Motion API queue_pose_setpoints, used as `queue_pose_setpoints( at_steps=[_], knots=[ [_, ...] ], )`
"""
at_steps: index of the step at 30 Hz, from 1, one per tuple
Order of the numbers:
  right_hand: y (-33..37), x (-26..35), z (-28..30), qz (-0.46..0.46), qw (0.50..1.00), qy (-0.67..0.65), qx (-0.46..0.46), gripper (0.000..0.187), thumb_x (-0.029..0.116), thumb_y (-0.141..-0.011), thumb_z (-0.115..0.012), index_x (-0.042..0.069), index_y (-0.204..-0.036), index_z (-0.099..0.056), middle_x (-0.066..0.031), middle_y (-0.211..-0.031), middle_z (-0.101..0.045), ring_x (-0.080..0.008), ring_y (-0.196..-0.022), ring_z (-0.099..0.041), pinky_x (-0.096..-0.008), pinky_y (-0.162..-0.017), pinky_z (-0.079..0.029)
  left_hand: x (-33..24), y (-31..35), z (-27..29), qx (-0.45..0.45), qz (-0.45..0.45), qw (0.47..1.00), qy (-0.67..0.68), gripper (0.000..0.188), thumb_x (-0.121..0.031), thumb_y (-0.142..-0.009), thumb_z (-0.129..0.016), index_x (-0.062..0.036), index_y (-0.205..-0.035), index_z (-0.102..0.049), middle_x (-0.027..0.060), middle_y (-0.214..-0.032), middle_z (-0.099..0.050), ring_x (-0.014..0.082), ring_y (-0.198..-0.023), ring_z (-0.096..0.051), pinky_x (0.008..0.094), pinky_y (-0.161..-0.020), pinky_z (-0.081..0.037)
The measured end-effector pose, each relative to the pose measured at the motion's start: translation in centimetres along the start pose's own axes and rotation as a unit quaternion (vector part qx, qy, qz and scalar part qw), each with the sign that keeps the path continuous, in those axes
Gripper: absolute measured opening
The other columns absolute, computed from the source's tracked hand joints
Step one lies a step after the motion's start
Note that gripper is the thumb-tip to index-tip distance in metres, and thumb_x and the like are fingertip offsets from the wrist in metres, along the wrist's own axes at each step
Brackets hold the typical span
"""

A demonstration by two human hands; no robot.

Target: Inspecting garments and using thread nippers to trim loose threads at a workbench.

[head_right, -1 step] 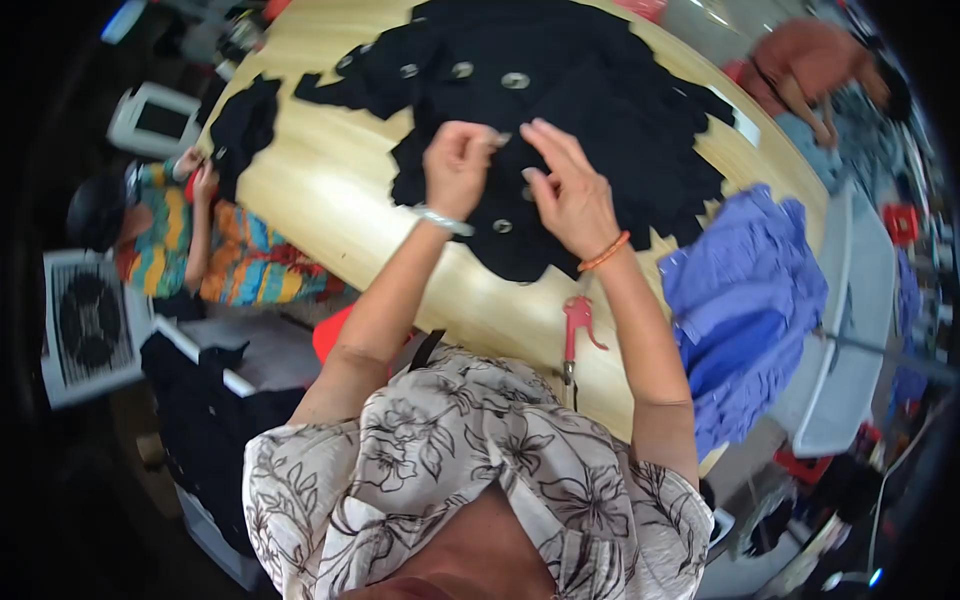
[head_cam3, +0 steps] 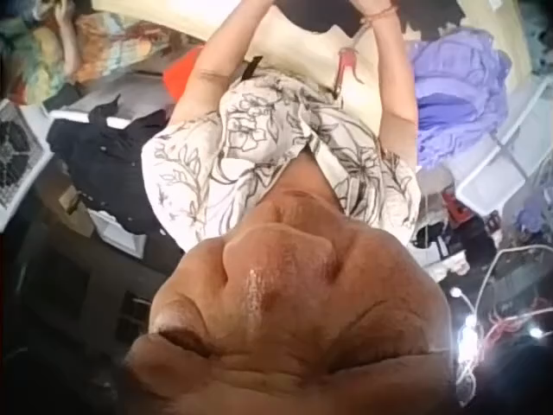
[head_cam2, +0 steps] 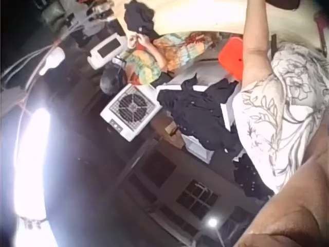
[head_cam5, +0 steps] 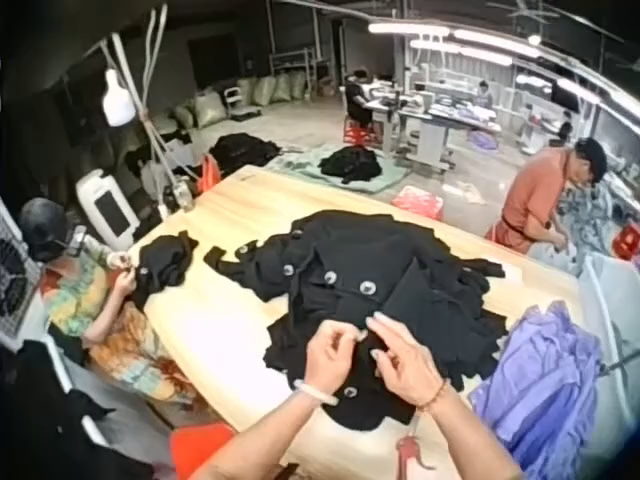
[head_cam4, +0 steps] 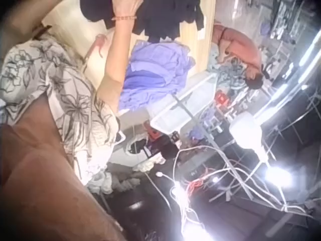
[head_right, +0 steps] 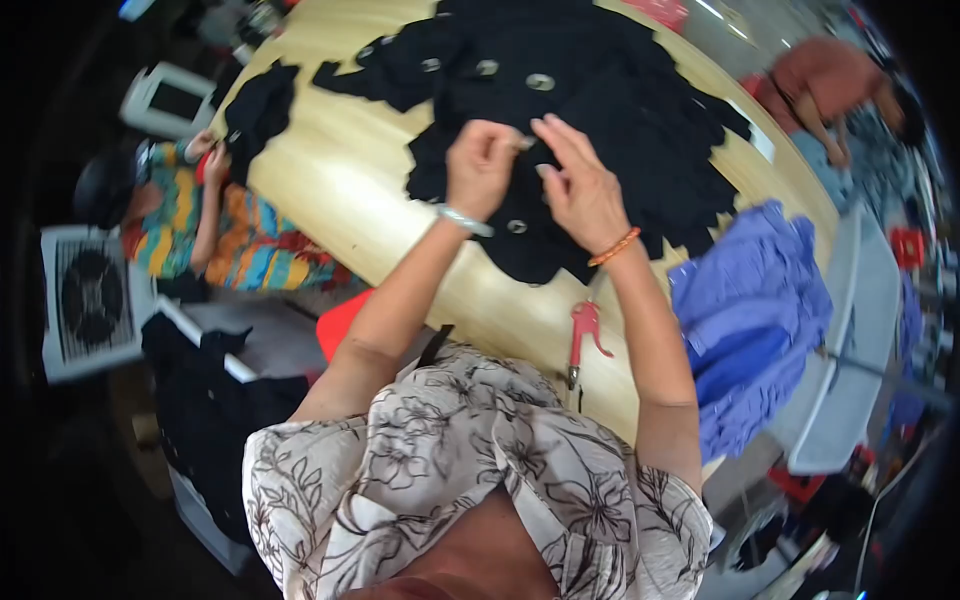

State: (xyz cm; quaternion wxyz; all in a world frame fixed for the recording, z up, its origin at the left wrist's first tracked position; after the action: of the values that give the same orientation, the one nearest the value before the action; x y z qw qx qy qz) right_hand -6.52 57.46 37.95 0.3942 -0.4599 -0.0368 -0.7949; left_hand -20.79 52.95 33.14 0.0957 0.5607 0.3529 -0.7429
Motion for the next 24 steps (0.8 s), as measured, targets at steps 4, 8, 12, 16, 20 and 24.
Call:
queue_pose_setpoints(
  at_steps=[4,8,12,16,20,24],
  knots=[
    [-2.1,-2.9,-3.4,-0.005,0.997,0.010,0.082,0.040,0.000,-0.085,-0.055,0.009,-0.124,-0.058,-0.0122,-0.112,-0.061,-0.0286,-0.088,-0.065,-0.0320,-0.075,-0.052,2.0,0.6,-0.5,-0.034,0.045,0.989,0.135,0.007,-0.007,-0.087,-0.060,-0.0018,-0.084,-0.057,0.0073,-0.073,-0.060,0.0119,-0.067,-0.059,0.0271,-0.062,-0.048],
    [-2.8,-3.9,-4.9,-0.056,0.995,-0.046,0.075,0.020,0.008,-0.086,-0.060,0.006,-0.105,-0.066,-0.0130,-0.085,-0.061,-0.0285,-0.073,-0.063,-0.0356,-0.066,-0.049,3.6,0.8,0.6,-0.034,0.090,0.969,0.226,0.005,-0.003,-0.090,-0.059,-0.0011,-0.087,-0.055,0.0047,-0.079,-0.062,0.0092,-0.072,-0.059,0.0237,-0.067,-0.050],
    [-3.3,-5.0,-4.6,-0.058,0.996,-0.041,0.049,0.022,0.007,-0.085,-0.058,0.001,-0.104,-0.067,-0.0142,-0.082,-0.064,-0.0257,-0.066,-0.065,-0.0340,-0.063,-0.051,4.1,0.4,-0.4,0.012,0.128,0.953,0.275,0.004,0.001,-0.091,-0.057,-0.0008,-0.090,-0.054,0.0058,-0.083,-0.062,0.0093,-0.077,-0.059,0.0218,-0.072,-0.048],
    [-3.0,-6.6,-4.6,-0.184,0.972,-0.108,0.100,0.024,0.008,-0.091,-0.057,-0.006,-0.109,-0.065,-0.0064,-0.075,-0.067,-0.0086,-0.057,-0.061,-0.0228,-0.051,-0.049,4.1,0.3,-1.2,0.068,0.147,0.953,0.256,0.004,0.000,-0.091,-0.058,-0.0008,-0.089,-0.054,0.0044,-0.082,-0.062,0.0070,-0.076,-0.056,0.0192,-0.069,-0.045],
    [-2.7,-8.3,-4.4,-0.244,0.937,-0.227,0.106,0.024,0.008,-0.092,-0.056,-0.006,-0.109,-0.066,-0.0079,-0.079,-0.068,-0.0092,-0.059,-0.063,-0.0204,-0.050,-0.050,3.8,0.9,-1.8,0.127,0.146,0.958,0.212,0.004,0.000,-0.091,-0.057,-0.0005,-0.088,-0.054,0.0034,-0.081,-0.060,0.0053,-0.072,-0.053,0.0185,-0.067,-0.044],
    [-2.9,-9.7,-3.0,-0.276,0.915,-0.288,0.066,0.026,0.012,-0.094,-0.056,-0.005,-0.112,-0.065,-0.0087,-0.083,-0.069,-0.0114,-0.064,-0.066,-0.0206,-0.054,-0.053,4.6,2.4,-2.1,0.145,0.179,0.954,0.193,0.003,0.000,-0.091,-0.057,-0.0012,-0.088,-0.055,0.0014,-0.077,-0.059,0.0041,-0.069,-0.052,0.0179,-0.063,-0.042]
  ],
)
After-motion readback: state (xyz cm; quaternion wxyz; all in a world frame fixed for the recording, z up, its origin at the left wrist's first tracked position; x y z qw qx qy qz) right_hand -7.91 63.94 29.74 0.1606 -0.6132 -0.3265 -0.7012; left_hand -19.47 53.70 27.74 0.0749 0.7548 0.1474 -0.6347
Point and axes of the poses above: each hand's wrist, its own y-axis away from the middle knuckle, its own z-axis out of the back of the hand, x = y × z, the point moved 9 cm from there along -y, towards the middle knuckle
